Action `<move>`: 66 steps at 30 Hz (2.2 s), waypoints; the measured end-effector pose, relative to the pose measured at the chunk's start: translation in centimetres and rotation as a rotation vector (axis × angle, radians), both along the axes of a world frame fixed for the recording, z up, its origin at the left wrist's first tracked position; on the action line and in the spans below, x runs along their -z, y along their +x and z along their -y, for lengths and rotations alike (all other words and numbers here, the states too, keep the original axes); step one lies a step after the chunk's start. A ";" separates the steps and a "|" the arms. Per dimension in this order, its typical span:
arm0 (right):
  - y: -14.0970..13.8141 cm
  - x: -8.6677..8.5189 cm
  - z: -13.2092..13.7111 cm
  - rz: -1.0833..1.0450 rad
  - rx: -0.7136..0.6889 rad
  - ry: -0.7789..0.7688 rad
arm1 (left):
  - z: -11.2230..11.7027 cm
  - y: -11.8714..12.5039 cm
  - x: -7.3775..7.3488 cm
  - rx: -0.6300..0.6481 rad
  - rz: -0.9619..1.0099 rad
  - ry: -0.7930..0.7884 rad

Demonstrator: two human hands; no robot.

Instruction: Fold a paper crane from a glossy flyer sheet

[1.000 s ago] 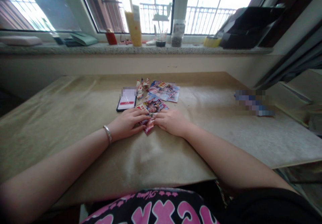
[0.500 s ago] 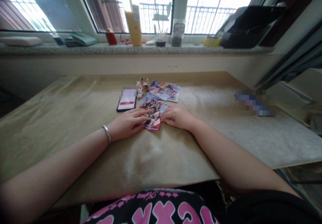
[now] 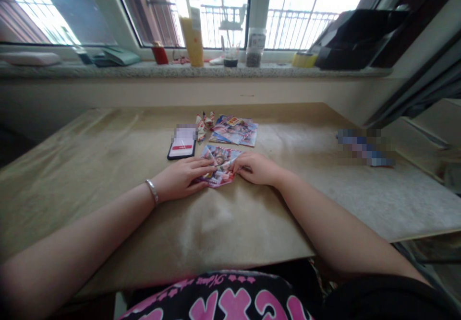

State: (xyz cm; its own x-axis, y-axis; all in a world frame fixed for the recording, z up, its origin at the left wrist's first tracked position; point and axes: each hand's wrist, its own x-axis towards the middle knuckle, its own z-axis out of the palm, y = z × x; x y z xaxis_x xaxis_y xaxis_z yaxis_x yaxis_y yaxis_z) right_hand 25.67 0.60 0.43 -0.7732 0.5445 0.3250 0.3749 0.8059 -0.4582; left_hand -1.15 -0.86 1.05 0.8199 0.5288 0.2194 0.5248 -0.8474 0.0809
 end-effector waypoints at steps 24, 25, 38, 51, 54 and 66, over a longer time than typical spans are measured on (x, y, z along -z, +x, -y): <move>-1.5 -1.2 2.2 0.251 0.059 0.231 | -0.1 -0.1 -0.1 0.008 -0.041 0.128; -1.7 -1.2 2.3 0.263 0.062 0.252 | -0.1 0.0 -0.1 0.008 -0.040 0.133; 0.3 0.0 -0.1 0.053 -0.108 0.061 | -0.3 -0.3 -0.4 0.022 -0.030 0.028; 1.4 -0.4 -0.1 0.142 0.124 0.066 | -0.8 -0.7 0.0 -0.165 -0.129 0.069; 1.1 -0.8 0.4 0.207 0.129 0.172 | -0.5 -0.4 -0.1 -0.187 -0.130 0.095; -3.4 -1.0 2.9 0.266 0.202 0.278 | -0.4 1.1 0.3 -0.300 -0.127 0.211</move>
